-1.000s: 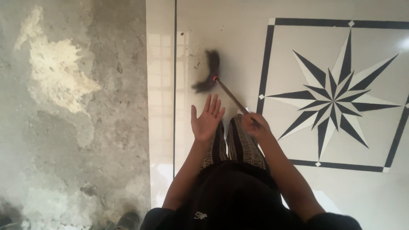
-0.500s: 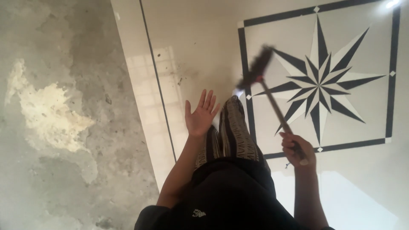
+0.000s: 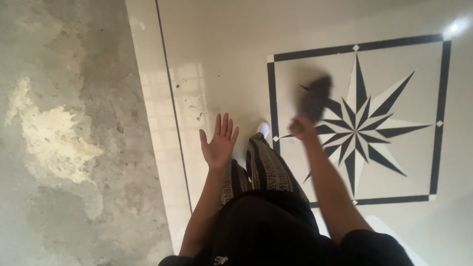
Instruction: The person sweeps a tiled floor using a brush, moving the bristles across the surface and near the base of a pillar.
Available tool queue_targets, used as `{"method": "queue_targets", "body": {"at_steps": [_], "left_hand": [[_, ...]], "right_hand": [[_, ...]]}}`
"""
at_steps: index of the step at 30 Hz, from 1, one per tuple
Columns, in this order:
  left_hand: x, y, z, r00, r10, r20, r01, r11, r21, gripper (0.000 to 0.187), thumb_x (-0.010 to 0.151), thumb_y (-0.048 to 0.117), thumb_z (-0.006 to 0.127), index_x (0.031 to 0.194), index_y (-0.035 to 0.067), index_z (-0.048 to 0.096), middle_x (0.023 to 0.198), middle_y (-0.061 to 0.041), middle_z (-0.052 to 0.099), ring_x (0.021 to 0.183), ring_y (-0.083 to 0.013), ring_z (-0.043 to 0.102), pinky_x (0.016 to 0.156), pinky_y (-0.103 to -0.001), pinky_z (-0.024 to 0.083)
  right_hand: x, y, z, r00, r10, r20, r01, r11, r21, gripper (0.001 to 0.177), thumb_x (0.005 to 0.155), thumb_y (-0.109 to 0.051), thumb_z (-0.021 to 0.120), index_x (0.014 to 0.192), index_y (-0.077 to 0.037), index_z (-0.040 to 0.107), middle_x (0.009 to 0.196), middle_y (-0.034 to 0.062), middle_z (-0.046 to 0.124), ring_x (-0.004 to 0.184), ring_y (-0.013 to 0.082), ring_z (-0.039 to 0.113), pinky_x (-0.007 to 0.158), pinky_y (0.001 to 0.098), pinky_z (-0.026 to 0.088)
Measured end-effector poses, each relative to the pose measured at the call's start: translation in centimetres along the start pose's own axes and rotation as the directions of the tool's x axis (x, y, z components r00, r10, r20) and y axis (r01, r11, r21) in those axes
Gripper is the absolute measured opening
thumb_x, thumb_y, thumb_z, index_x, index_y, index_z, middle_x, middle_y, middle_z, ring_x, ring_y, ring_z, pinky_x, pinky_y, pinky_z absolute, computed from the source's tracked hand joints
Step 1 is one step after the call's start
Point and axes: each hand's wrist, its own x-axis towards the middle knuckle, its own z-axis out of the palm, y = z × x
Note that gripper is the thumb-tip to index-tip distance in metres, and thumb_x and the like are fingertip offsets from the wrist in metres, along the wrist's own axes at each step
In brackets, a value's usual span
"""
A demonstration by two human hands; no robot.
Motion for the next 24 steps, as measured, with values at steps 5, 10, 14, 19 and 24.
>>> {"method": "queue_targets", "body": {"at_steps": [5, 10, 14, 19, 24], "left_hand": [[1.5, -1.8, 0.8, 1.000, 0.027, 0.007, -0.027, 0.996, -0.082, 0.080, 0.103, 0.065, 0.040, 0.162, 0.012, 0.031, 0.162, -0.010, 0.038, 0.150, -0.0253, 0.032, 0.127, -0.049, 0.022], [3.4, -1.6, 1.8, 0.996, 0.080, -0.043, -0.080, 0.997, -0.001, 0.085, 0.099, 0.068, 0.040, 0.160, 0.009, 0.032, 0.160, -0.013, 0.040, 0.147, -0.0289, 0.037, 0.125, -0.049, 0.024], [5.1, -1.3, 2.4, 0.997, 0.073, 0.014, -0.071, 0.991, -0.118, 0.084, 0.102, 0.068, 0.042, 0.162, 0.009, 0.030, 0.159, -0.012, 0.039, 0.147, -0.0276, 0.036, 0.128, -0.051, 0.023], [9.0, -2.3, 2.9, 0.999, 0.027, 0.018, -0.025, 0.993, -0.118, 0.085, 0.098, 0.068, 0.044, 0.159, 0.010, 0.032, 0.160, -0.013, 0.038, 0.149, -0.0286, 0.035, 0.125, -0.051, 0.021], [12.9, -3.6, 4.5, 1.000, -0.027, 0.010, 0.028, 0.994, -0.103, 0.083, 0.101, 0.067, 0.043, 0.160, 0.010, 0.033, 0.160, -0.012, 0.040, 0.148, -0.0275, 0.036, 0.125, -0.050, 0.023]], "right_hand": [[4.3, 8.5, 9.6, 0.947, 0.241, -0.210, -0.313, 0.835, -0.452, 0.011, 0.085, -0.015, 0.071, 0.085, -0.008, 0.064, 0.078, 0.0076, 0.066, 0.069, 0.0210, 0.068, 0.063, 0.0372, 0.062], [3.6, 11.3, 12.3, 0.921, 0.334, 0.200, -0.208, 0.856, -0.474, 0.023, 0.097, -0.019, 0.067, 0.082, -0.002, 0.067, 0.069, 0.0064, 0.061, 0.056, 0.0141, 0.058, 0.048, 0.0295, 0.048], [2.9, 8.3, 11.5, 0.854, 0.450, 0.263, -0.357, 0.873, -0.333, 0.028, 0.099, -0.012, 0.058, 0.071, -0.007, 0.058, 0.064, 0.0045, 0.057, 0.051, 0.0146, 0.054, 0.043, 0.0298, 0.045], [-1.7, 0.5, 6.6, 0.619, 0.419, 0.665, -0.533, 0.845, -0.037, 0.013, 0.099, -0.004, 0.054, 0.087, -0.002, 0.057, 0.067, 0.0043, 0.058, 0.049, 0.0080, 0.051, 0.034, 0.0185, 0.042], [-13.1, -6.7, 7.0, 0.613, 0.116, 0.782, -0.237, 0.971, 0.042, 0.017, 0.107, -0.012, 0.049, 0.098, -0.001, 0.058, 0.073, 0.0036, 0.058, 0.055, 0.0085, 0.055, 0.039, 0.0183, 0.044]]}}
